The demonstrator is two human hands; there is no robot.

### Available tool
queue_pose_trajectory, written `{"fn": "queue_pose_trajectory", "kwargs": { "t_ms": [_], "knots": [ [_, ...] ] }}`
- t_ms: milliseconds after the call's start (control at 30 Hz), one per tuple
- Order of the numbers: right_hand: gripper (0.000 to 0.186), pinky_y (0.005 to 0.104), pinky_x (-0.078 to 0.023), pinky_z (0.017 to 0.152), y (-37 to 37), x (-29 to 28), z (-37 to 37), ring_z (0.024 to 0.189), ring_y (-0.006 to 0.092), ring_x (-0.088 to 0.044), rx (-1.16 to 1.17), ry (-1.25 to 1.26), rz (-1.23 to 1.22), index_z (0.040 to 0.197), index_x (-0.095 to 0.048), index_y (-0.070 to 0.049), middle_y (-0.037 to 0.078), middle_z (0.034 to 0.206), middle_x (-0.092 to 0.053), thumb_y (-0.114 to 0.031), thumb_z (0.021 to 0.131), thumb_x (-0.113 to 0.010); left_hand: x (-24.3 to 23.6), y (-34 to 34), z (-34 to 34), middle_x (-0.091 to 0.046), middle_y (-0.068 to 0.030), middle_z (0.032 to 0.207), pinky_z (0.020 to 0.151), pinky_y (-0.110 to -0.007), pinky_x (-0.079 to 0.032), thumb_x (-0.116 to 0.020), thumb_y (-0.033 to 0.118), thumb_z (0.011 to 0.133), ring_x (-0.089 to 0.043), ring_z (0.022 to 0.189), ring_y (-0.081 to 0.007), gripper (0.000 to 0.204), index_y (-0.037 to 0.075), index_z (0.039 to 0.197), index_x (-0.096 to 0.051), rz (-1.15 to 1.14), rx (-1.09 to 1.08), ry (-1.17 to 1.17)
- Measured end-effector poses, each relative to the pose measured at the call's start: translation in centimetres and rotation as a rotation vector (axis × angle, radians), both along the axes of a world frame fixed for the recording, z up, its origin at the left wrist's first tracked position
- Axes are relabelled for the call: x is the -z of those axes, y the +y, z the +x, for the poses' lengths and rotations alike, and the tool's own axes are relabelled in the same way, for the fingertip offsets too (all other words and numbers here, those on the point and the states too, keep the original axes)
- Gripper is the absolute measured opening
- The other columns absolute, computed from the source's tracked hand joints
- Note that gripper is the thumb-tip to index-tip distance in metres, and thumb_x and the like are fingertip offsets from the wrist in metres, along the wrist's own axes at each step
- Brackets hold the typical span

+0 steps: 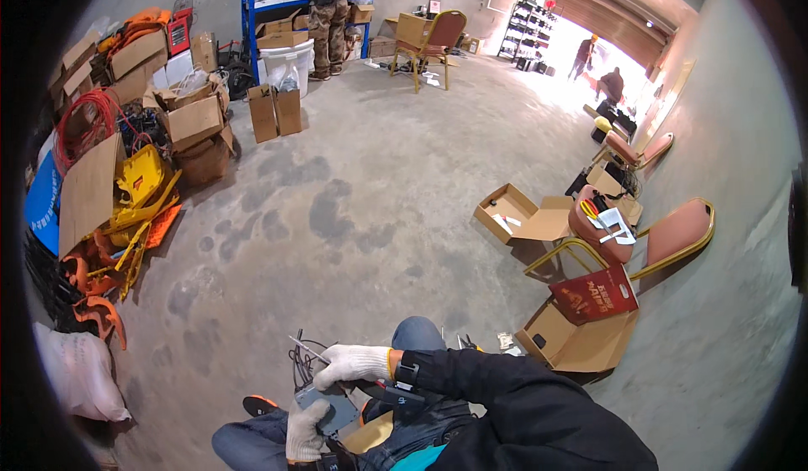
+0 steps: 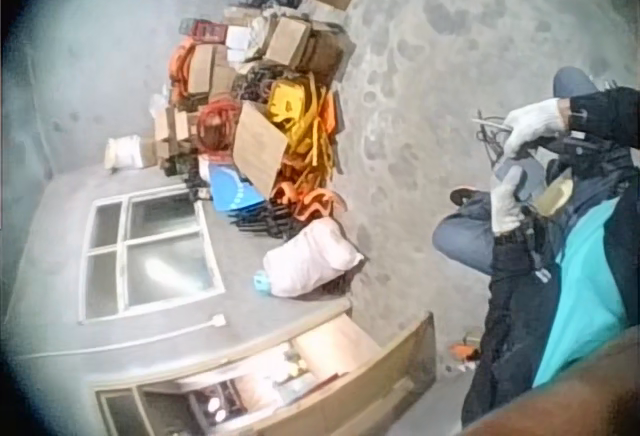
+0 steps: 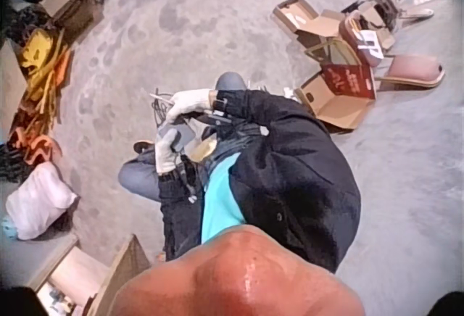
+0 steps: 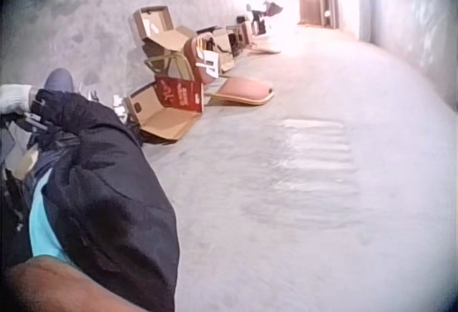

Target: Inspecting and repairing an electronic control unit using a screwdriver and monitoring tool.

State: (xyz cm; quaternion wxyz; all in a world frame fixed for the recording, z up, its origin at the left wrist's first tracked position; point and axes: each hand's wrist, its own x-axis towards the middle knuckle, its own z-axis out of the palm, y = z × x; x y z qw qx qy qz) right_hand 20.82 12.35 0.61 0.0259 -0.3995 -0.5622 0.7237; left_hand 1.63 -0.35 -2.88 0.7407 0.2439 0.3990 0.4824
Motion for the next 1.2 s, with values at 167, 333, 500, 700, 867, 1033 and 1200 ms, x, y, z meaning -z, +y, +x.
{"fn": "queue_pose_trajectory", "kwargs": {
  "t_ms": [167, 333, 500, 700, 867, 1033, 1200],
  "knots": [
    [0.027, 0.0310, -0.047, 0.063, 0.1, 0.9, -1.1, 0.068, 0.0131, -0.060, 0.052, 0.024, -0.048, 0.088, -0.072, -0.001, 0.002, 0.078, -0.068, -0.027, 0.084, -0.076, 2.0, -0.1, -0.9, -0.076, -0.0103, 0.113, 0.087, -0.038, -0.065, -0.078, 0.015, 0.089, -0.077, 0.097, -0.0224, 0.046, -0.002, 0.130, -0.066, -0.041, -0.045, -0.033],
    [0.027, 0.0315, -0.049, 0.065, 0.0, 0.8, -1.5, 0.071, 0.0135, -0.061, 0.038, -0.005, -0.044, 0.091, -0.073, 0.000, 0.003, 0.080, -0.069, -0.025, 0.084, -0.077, 2.9, -0.3, -1.4, -0.075, -0.0129, 0.117, 0.088, -0.041, -0.067, -0.069, 0.008, 0.093, -0.077, 0.101, -0.0248, 0.040, -0.003, 0.131, -0.064, -0.115, -0.041, -0.060],
    [0.024, 0.0295, -0.048, 0.056, -0.9, 0.8, -1.3, 0.064, 0.0117, -0.061, 0.127, 0.101, 0.017, 0.098, -0.068, -0.004, 0.001, 0.078, -0.065, -0.023, 0.084, -0.074, 3.4, 0.2, -0.7, -0.075, -0.0153, 0.116, 0.087, -0.041, -0.067, -0.065, 0.004, 0.093, -0.078, 0.099, -0.0266, 0.039, -0.006, 0.130, -0.064, -0.130, -0.025, -0.080],
    [0.027, 0.0288, -0.048, 0.057, -0.9, -0.1, -1.0, 0.067, 0.0112, -0.061, 0.132, 0.020, 0.048, 0.102, -0.067, -0.005, 0.001, 0.081, -0.065, -0.022, 0.083, -0.075, 2.5, 0.1, -0.6, -0.075, -0.0162, 0.114, 0.086, -0.041, -0.067, -0.065, 0.003, 0.092, -0.078, 0.097, -0.0270, 0.038, -0.007, 0.129, -0.065, -0.110, -0.028, -0.051],
    [0.031, 0.0287, -0.048, 0.057, -1.0, 1.1, -1.0, 0.066, 0.0112, -0.060, 0.145, 0.070, 0.033, 0.106, -0.066, -0.004, 0.001, 0.081, -0.064, -0.022, 0.082, -0.076, 3.2, 0.2, -0.7, -0.075, -0.0166, 0.115, 0.086, -0.042, -0.067, -0.065, 0.002, 0.093, -0.078, 0.097, -0.0270, 0.038, -0.007, 0.130, -0.064, -0.133, -0.031, -0.041],
    [0.040, 0.0306, -0.049, 0.065, -0.7, 1.2, -1.0, 0.075, 0.0128, -0.061, 0.088, 0.041, -0.024, 0.117, -0.062, 0.000, 0.004, 0.089, -0.064, -0.019, 0.085, -0.076, 3.9, 0.1, -0.9, -0.075, -0.0164, 0.116, 0.086, -0.042, -0.067, -0.067, 0.004, 0.092, -0.078, 0.097, -0.0271, 0.041, -0.006, 0.131, -0.063, -0.117, -0.006, -0.078],
    [0.025, 0.0283, -0.048, 0.057, -0.5, 1.8, -0.9, 0.067, 0.0105, -0.059, 0.104, 0.167, -0.037, 0.103, -0.067, -0.003, 0.000, 0.082, -0.065, -0.022, 0.088, -0.074, 3.5, 0.1, -0.6, -0.075, -0.0164, 0.118, 0.088, -0.042, -0.066, -0.068, 0.005, 0.094, -0.078, 0.099, -0.0277, 0.042, -0.006, 0.134, -0.063, -0.088, -0.055, -0.041]
  ]
}}
